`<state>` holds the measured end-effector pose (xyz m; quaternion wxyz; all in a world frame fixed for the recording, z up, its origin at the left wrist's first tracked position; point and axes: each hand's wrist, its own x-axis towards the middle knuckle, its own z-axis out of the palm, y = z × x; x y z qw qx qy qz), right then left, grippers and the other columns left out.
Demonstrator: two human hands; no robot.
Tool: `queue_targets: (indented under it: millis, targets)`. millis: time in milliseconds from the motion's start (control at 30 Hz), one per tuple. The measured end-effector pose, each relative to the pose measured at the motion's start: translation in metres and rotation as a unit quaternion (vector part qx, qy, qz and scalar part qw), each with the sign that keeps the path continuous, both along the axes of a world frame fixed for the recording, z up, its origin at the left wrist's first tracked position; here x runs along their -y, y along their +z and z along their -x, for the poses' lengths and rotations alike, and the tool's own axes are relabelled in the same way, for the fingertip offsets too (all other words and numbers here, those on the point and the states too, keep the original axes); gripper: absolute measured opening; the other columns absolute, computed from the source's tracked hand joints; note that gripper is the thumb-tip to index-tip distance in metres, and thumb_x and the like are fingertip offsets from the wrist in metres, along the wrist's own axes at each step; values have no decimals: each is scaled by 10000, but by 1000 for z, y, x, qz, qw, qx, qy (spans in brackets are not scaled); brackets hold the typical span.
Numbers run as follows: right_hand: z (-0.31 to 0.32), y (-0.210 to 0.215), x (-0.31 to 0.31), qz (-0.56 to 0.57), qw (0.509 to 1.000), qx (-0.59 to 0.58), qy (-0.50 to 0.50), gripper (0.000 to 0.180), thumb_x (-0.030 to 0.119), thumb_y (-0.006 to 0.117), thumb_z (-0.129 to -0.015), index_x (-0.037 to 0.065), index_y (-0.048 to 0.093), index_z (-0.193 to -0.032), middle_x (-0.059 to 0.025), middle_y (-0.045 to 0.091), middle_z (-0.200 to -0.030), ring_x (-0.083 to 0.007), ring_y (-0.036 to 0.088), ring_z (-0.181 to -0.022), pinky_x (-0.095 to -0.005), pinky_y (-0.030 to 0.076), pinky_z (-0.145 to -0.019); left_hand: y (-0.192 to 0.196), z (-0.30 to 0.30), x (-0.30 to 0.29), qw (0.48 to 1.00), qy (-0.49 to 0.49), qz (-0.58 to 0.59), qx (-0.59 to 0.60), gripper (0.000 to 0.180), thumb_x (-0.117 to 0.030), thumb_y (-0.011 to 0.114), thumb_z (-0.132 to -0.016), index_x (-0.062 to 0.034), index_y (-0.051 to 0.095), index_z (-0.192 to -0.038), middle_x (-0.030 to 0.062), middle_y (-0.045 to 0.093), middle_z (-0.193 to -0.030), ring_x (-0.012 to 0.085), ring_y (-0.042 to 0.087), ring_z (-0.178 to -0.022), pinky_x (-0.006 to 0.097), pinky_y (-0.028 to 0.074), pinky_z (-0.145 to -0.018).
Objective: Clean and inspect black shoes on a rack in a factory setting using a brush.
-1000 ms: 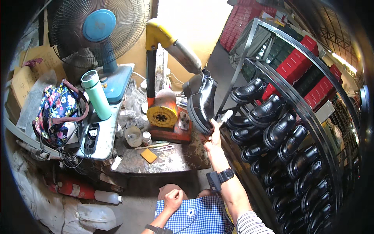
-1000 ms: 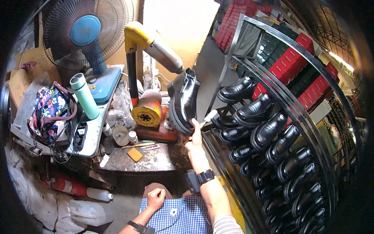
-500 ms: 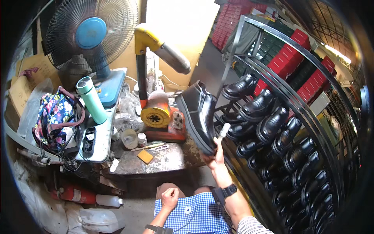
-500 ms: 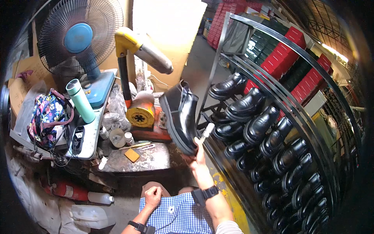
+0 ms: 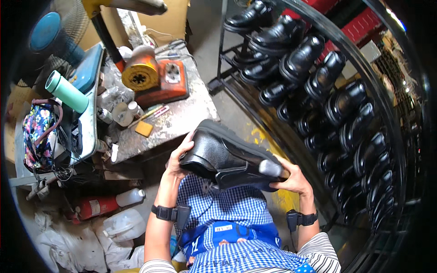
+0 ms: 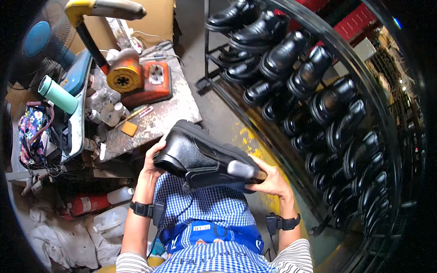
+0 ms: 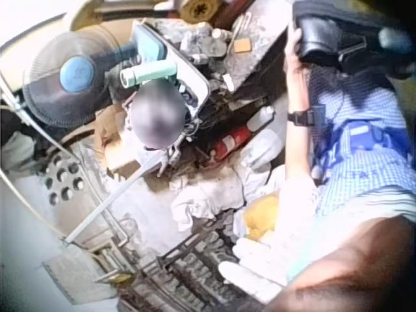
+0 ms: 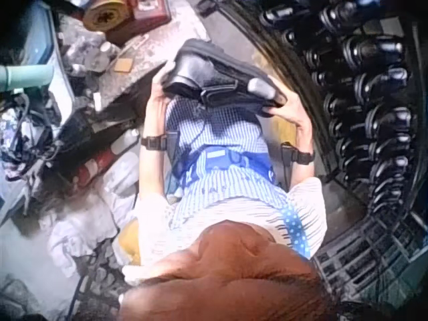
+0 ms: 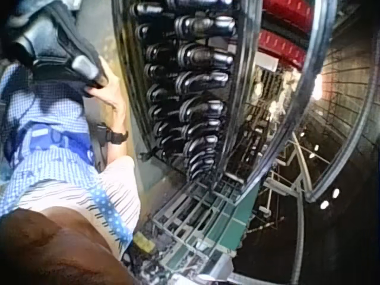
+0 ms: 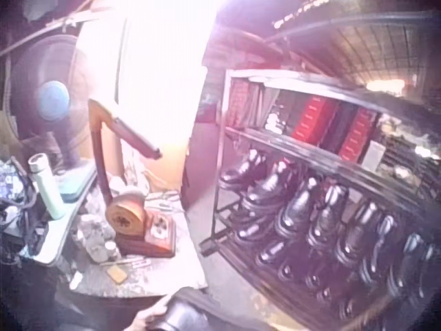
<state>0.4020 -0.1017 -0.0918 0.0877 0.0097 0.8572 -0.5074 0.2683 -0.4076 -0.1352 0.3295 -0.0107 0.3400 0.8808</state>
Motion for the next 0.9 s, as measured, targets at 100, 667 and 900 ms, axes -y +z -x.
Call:
queue_targets:
  millis: [100,667,900]
  targets:
    - [-30,0,-10,-20,999,-42,-24,843,113,792,-502,11,429,-1256,-155,568,-1132,-194,547,-1048,-289,395,-920,-12,-9,-19,999,-9,-20,-38,758,-216,574,-695,-5,257,-1350,151,305,-1370,245,319,-1253,331,225,-1044]
    - [-257,-60,-116,343,844,-78,-405,703,167,710,-591,-41,463,-1215,-113,521,-1182,-198,488,-1070,-290,341,-946,-33,-71,-140,973,-176,148,-14,465,-401,371,-906,-159,384,-1303,88,458,-1275,223,511,-1073,361,475,-786]
    - [-452,-151,-97,471,382,-327,-725,455,280,637,-758,37,523,-1125,-88,586,-1091,-241,583,-954,-397,454,-873,-58,-74,-168,962,-194,194,-14,416,-284,456,-902,-79,422,-1262,90,536,-1168,175,574,-967,276,490,-772]
